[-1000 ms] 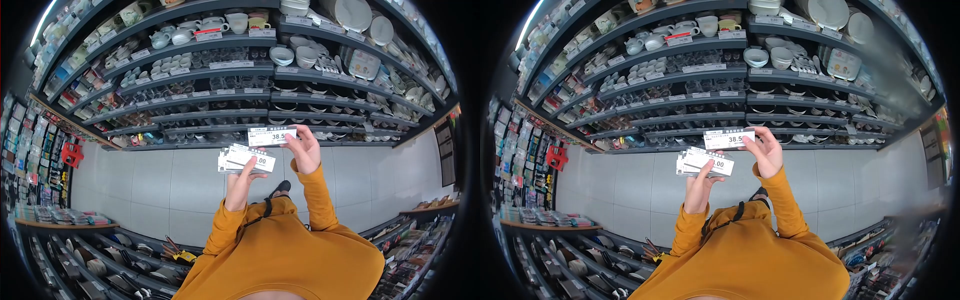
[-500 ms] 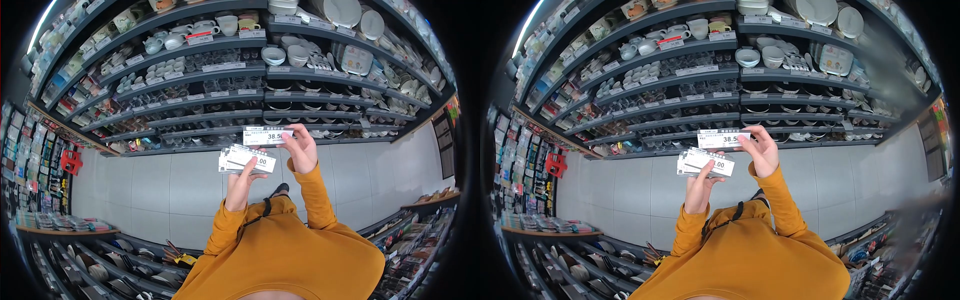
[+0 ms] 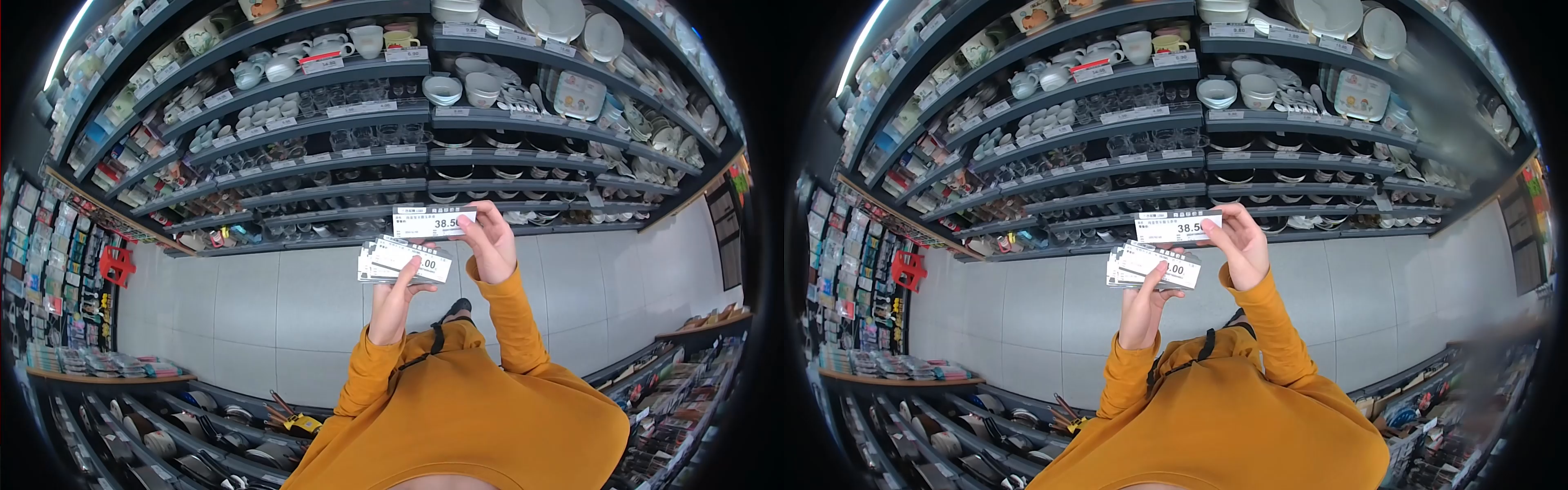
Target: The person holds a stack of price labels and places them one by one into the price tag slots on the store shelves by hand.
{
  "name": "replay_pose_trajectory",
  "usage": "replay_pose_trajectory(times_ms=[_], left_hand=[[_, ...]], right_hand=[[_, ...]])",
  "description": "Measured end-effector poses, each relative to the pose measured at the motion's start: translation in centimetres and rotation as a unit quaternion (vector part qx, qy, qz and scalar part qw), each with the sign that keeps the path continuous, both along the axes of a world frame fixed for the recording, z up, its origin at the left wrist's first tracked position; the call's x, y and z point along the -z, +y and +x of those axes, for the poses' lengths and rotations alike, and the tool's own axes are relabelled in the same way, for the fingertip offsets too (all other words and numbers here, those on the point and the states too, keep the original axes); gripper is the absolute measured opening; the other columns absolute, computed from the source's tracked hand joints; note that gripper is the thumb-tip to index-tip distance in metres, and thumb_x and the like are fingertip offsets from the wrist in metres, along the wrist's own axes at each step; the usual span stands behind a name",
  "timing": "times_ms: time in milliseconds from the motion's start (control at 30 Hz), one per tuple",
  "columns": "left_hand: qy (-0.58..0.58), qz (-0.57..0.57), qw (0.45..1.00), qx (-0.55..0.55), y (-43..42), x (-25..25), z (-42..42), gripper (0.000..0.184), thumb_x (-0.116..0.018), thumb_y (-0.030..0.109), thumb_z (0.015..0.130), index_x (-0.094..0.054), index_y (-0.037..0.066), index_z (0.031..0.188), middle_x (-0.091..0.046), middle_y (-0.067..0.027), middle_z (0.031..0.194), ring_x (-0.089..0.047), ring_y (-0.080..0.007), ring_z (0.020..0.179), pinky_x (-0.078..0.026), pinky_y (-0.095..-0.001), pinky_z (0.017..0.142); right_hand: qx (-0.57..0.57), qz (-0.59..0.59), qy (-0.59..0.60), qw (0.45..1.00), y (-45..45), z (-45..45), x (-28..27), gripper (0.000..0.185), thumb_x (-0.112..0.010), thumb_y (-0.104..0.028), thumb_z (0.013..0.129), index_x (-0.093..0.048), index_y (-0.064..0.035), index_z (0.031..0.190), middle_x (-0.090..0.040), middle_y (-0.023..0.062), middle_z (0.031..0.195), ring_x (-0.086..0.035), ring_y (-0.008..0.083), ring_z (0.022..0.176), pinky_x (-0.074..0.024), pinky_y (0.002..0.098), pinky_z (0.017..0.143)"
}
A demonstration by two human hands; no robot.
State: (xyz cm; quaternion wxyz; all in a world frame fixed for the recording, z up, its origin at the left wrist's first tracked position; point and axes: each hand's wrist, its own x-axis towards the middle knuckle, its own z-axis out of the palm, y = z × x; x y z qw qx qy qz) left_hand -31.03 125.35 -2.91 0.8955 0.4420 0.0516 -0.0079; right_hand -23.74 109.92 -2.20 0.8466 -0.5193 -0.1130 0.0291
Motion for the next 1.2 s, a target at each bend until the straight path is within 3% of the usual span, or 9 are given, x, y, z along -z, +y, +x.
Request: replay_pose_trajectory(times_ms=[633,1200], left_hand=[[0.007,0.014,1.0,0.012,-1.2,0.4,-1.4,0.038,-0.053,0.013,0.095,-0.047,0.001,0.13,-0.061,-0.0126,0.12,-0.064,-0.0145,0.094,-0.053,-0.0254,0.064],[0.006,0.026,0.999,0.044,-2.5,0.2,-2.4,0.028,-0.051,0.012,0.096,-0.051,0.004,0.123,-0.063,-0.0078,0.114,-0.063,-0.013,0.089,-0.051,-0.0252,0.065]], right_hand=[[0.007,0.006,-0.016,1.0,-1.4,-1.6,0.9,0.022,-0.059,-0.006,0.091,-0.049,-0.0016,0.11,-0.061,0.0094,0.103,-0.06,0.0138,0.093,-0.0512,0.0278,0.079],[0.043,0.009,0.0,0.999,-3.6,-3.4,1.4,0.02,-0.061,-0.004,0.09,-0.052,-0.0007,0.107,-0.06,0.0059,0.1,-0.058,0.0112,0.094,-0.0497,0.0257,0.079]])
